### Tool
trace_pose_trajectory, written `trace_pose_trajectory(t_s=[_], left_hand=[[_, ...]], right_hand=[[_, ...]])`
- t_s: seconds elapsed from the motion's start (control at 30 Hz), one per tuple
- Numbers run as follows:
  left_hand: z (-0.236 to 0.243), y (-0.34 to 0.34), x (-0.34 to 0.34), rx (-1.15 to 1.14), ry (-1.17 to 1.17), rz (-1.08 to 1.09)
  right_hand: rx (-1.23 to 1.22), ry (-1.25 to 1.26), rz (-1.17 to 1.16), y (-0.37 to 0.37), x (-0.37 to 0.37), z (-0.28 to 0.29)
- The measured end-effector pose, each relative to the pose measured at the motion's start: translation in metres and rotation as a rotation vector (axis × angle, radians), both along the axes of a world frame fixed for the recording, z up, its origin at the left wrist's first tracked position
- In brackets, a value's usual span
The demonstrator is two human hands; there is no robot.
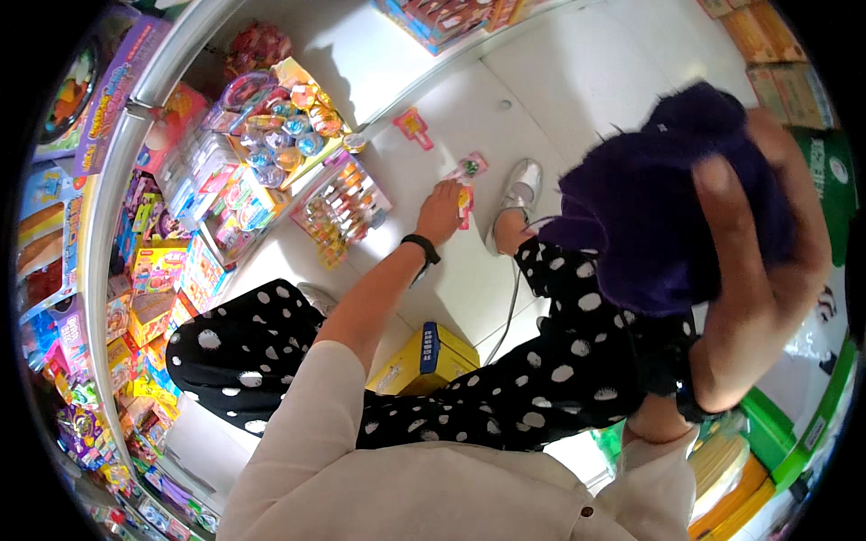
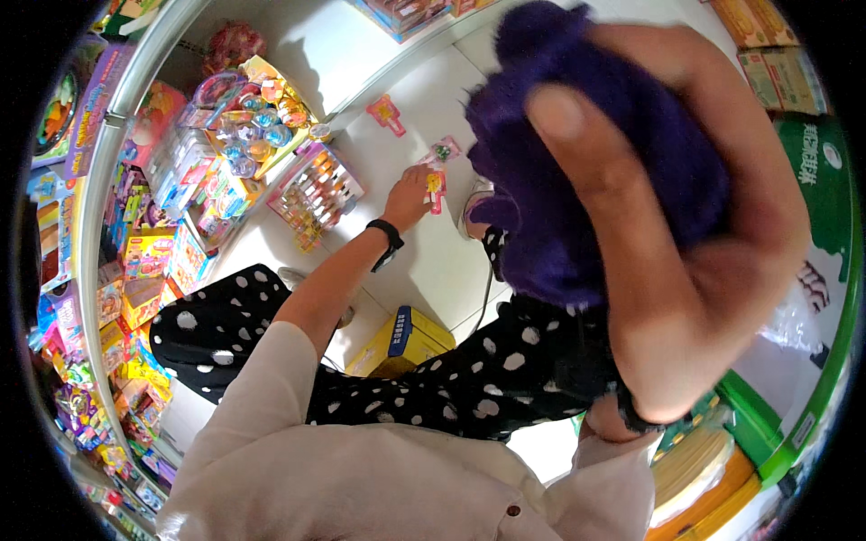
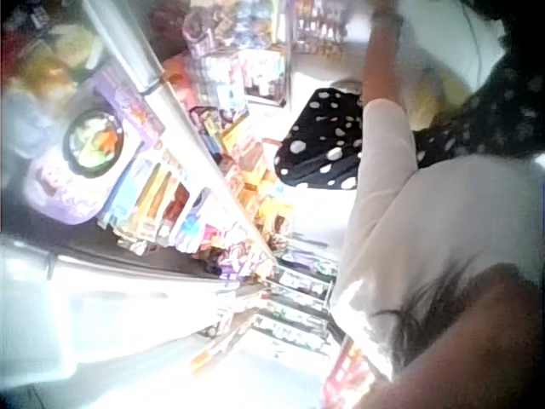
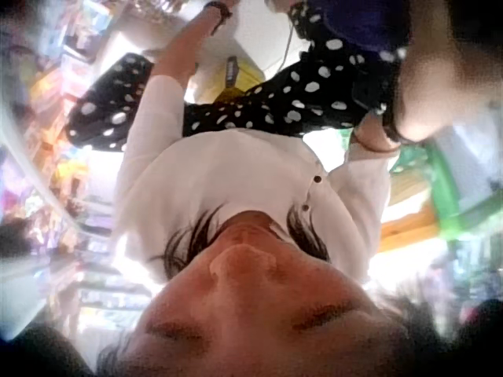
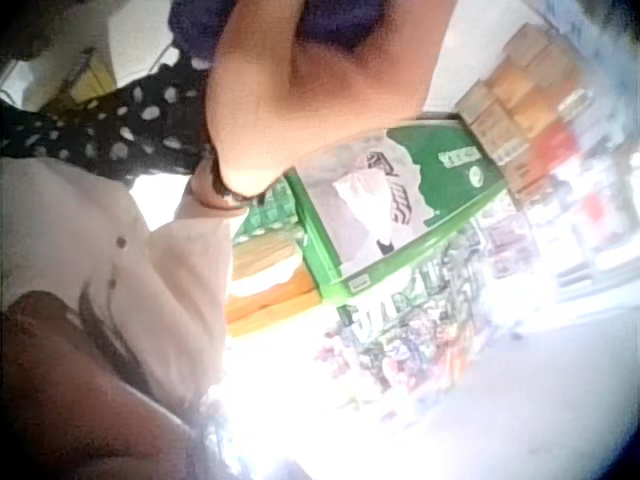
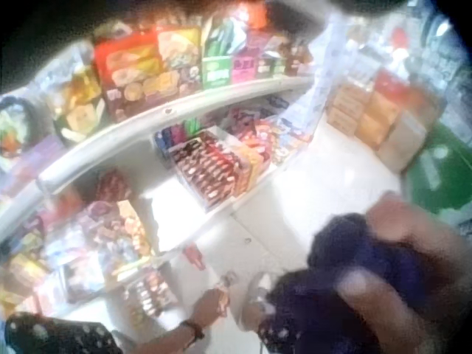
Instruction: The person sits on the floor in front of a low display shelf and wipes the surface with a purple cloth. They pick up various small packaged items, such as candies and toys, wipe them individually, and place them back on the shelf.
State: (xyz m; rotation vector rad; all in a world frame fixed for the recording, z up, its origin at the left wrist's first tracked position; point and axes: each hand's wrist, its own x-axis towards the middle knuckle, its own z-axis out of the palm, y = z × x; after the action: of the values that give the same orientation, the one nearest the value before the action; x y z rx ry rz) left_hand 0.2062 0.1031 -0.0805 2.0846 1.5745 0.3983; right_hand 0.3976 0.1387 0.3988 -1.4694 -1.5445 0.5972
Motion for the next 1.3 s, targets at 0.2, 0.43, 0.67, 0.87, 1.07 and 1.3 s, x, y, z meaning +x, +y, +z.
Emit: trace_pose_trajectory(t_s=[0.2,0.43,0.67,0.87,1.07,1.3], left_hand=[[-0.027,0.009,0.028,0.092,0.318,-0.001],[0.015,0.004,0.005,0.084,-0.054,0.158],[0.07,0.002,-0.096,0.275,-0.193,0.667],[0.065,-0.017,-0.161,0.237,0.105,0.629],[0.051,-0.018,-0.181,0.171,0.137,0.535],[0.077,-0.025,-0.184,0.318,-0.013,0.633]], right_hand=[[-0.045,-0.045,0.294,0.004,0.004,0.01],[-0.09,-0.14,0.392,0.011,-0.001,0.006],[-0.045,-0.137,0.394,0.004,-0.014,0.006],[-0.086,-0.079,0.434,0.003,-0.033,0.004],[-0.073,-0.073,0.458,0.004,-0.051,0.002],[-0.151,-0.046,0.441,-0.001,-0.073,0.011]])
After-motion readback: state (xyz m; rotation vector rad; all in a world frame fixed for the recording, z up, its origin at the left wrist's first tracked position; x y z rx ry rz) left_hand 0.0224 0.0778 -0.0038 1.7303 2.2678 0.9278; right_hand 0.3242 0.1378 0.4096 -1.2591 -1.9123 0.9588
